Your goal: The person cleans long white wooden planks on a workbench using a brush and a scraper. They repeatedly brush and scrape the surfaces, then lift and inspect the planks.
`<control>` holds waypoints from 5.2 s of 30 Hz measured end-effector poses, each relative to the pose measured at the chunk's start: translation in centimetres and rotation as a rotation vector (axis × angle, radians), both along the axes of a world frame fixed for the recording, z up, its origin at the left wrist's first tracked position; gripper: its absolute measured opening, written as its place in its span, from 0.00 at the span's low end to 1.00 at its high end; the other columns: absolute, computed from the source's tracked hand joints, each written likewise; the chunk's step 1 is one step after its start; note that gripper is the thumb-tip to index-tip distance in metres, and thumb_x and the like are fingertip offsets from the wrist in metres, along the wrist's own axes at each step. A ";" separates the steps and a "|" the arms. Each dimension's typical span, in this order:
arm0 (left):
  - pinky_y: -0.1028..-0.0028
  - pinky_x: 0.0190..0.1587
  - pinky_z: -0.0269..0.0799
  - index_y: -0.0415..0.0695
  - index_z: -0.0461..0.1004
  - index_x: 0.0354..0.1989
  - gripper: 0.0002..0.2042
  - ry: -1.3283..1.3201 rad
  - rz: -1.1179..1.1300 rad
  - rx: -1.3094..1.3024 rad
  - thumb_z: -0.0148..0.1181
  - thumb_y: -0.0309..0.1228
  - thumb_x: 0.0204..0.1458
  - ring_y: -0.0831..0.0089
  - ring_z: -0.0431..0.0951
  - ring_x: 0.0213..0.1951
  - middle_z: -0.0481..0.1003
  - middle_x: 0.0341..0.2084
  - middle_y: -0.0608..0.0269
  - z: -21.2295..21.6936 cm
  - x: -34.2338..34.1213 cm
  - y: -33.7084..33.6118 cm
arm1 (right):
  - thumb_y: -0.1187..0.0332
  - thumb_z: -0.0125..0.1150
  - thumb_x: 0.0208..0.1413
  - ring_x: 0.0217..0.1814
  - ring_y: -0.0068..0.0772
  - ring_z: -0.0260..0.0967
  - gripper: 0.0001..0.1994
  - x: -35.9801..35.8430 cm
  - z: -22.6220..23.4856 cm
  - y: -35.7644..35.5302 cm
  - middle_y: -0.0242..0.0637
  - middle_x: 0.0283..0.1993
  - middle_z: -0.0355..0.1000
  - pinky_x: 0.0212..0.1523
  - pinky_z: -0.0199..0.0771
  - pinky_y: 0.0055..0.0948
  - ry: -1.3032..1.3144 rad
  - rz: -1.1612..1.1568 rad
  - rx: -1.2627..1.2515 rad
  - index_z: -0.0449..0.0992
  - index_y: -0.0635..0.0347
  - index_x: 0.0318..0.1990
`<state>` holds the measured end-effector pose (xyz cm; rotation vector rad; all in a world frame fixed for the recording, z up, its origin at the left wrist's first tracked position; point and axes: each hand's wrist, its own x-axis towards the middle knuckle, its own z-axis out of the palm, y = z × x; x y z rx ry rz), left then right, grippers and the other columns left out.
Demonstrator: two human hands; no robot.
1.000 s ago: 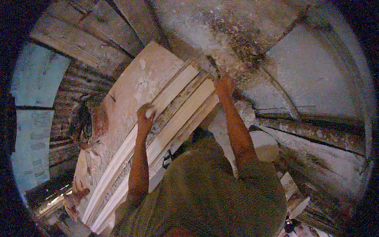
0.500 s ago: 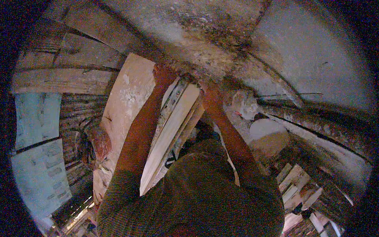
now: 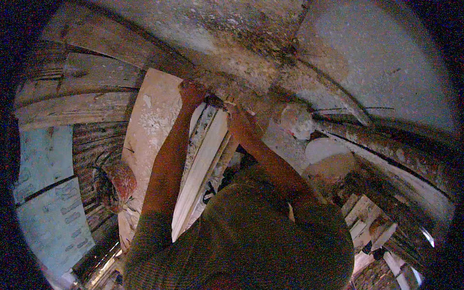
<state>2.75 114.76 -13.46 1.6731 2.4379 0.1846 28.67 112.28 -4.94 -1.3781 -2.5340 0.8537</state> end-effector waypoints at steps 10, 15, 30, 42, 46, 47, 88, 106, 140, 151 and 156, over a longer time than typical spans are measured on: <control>0.48 0.60 0.54 0.50 0.83 0.38 0.19 0.094 0.068 0.257 0.66 0.49 0.41 0.51 0.62 0.59 0.72 0.50 0.48 -2.7 -1.7 -1.0 | 0.66 0.59 0.53 0.38 0.50 0.73 0.21 -3.3 -6.4 -1.3 0.45 0.40 0.74 0.36 0.73 0.48 0.273 -0.141 -0.059 0.69 0.49 0.56; 0.55 0.56 0.61 0.50 0.82 0.38 0.18 -0.212 0.128 0.199 0.67 0.46 0.40 0.56 0.73 0.48 0.79 0.37 0.57 0.6 -1.5 0.5 | 0.68 0.55 0.55 0.37 0.43 0.74 0.17 -3.4 -7.0 -1.5 0.42 0.39 0.74 0.34 0.72 0.44 0.149 -0.055 0.446 0.70 0.54 0.53; 0.52 0.61 0.55 0.64 0.71 0.58 0.30 0.107 -0.146 0.086 0.60 0.57 0.43 0.53 0.65 0.59 0.70 0.56 0.55 1.9 -2.0 0.9 | 0.69 0.56 0.51 0.38 0.44 0.71 0.11 -6.5 -15.3 -1.6 0.44 0.37 0.74 0.40 0.72 0.46 0.016 0.146 0.430 0.76 0.64 0.41; 0.62 0.58 0.63 0.45 0.76 0.46 0.16 -0.425 0.629 0.623 0.67 0.30 0.48 0.55 0.71 0.51 0.74 0.45 0.52 6.4 1.2 -38.8 | 0.69 0.58 0.57 0.58 0.48 0.67 0.21 -5.6 -1.2 -9.1 0.45 0.57 0.69 0.58 0.67 0.41 0.387 0.375 0.014 0.69 0.57 0.59; 0.63 0.51 0.68 0.43 0.76 0.42 0.14 -0.189 0.902 0.543 0.68 0.28 0.46 0.55 0.74 0.45 0.75 0.41 0.53 6.8 1.2 -52.8 | 0.68 0.60 0.55 0.56 0.48 0.69 0.21 -9.4 1.8 -14.7 0.46 0.55 0.70 0.55 0.69 0.42 0.208 0.505 -0.263 0.70 0.53 0.58; 0.62 0.51 0.68 0.43 0.75 0.43 0.15 -0.123 0.893 0.511 0.68 0.29 0.46 0.55 0.73 0.45 0.75 0.41 0.53 7.1 1.0 -54.6 | 0.67 0.61 0.55 0.54 0.48 0.69 0.22 -10.3 1.6 -16.3 0.46 0.54 0.70 0.54 0.70 0.42 0.229 0.583 -0.179 0.70 0.52 0.58; 0.71 0.42 0.74 0.39 0.82 0.33 0.10 -0.931 0.550 0.294 0.69 0.32 0.43 0.71 0.80 0.33 0.82 0.30 0.58 1.2 -14.9 -58.9 | 0.60 0.60 0.55 0.50 0.52 0.72 0.20 -18.9 3.8 -31.4 0.49 0.48 0.73 0.51 0.71 0.44 0.102 0.713 0.030 0.73 0.57 0.53; 0.63 0.39 0.72 0.48 0.82 0.35 0.09 -0.183 0.619 0.580 0.69 0.33 0.45 0.59 0.76 0.33 0.80 0.30 0.58 4.9 -11.2 -59.2 | 0.69 0.49 0.51 0.34 0.53 0.74 0.10 -23.8 1.2 -38.3 0.50 0.33 0.74 0.35 0.75 0.50 0.242 1.133 0.215 0.75 0.62 0.38; 0.45 0.65 0.46 0.52 0.76 0.53 0.28 0.044 -0.417 -0.142 0.58 0.57 0.49 0.49 0.55 0.65 0.65 0.60 0.49 0.8 9.9 -0.5 | 0.51 0.52 0.62 0.63 0.55 0.62 0.25 13.1 -6.2 -0.9 0.47 0.64 0.62 0.60 0.65 0.49 0.453 -0.298 -0.276 0.63 0.48 0.63; 0.48 0.62 0.53 0.52 0.79 0.47 0.26 -0.128 -0.381 -0.180 0.61 0.57 0.45 0.51 0.64 0.60 0.70 0.54 0.50 -3.1 6.7 3.0 | 0.62 0.56 0.60 0.47 0.49 0.72 0.19 12.9 0.0 -5.3 0.49 0.45 0.74 0.49 0.73 0.41 0.181 -0.173 -0.084 0.70 0.53 0.58; 0.49 0.60 0.56 0.49 0.78 0.47 0.25 -0.131 -0.407 -0.168 0.63 0.52 0.45 0.55 0.71 0.54 0.71 0.53 0.54 0.2 7.6 3.0 | 0.64 0.55 0.57 0.52 0.53 0.68 0.22 9.9 -0.7 -6.4 0.49 0.52 0.69 0.50 0.72 0.45 0.218 -0.210 0.182 0.68 0.53 0.59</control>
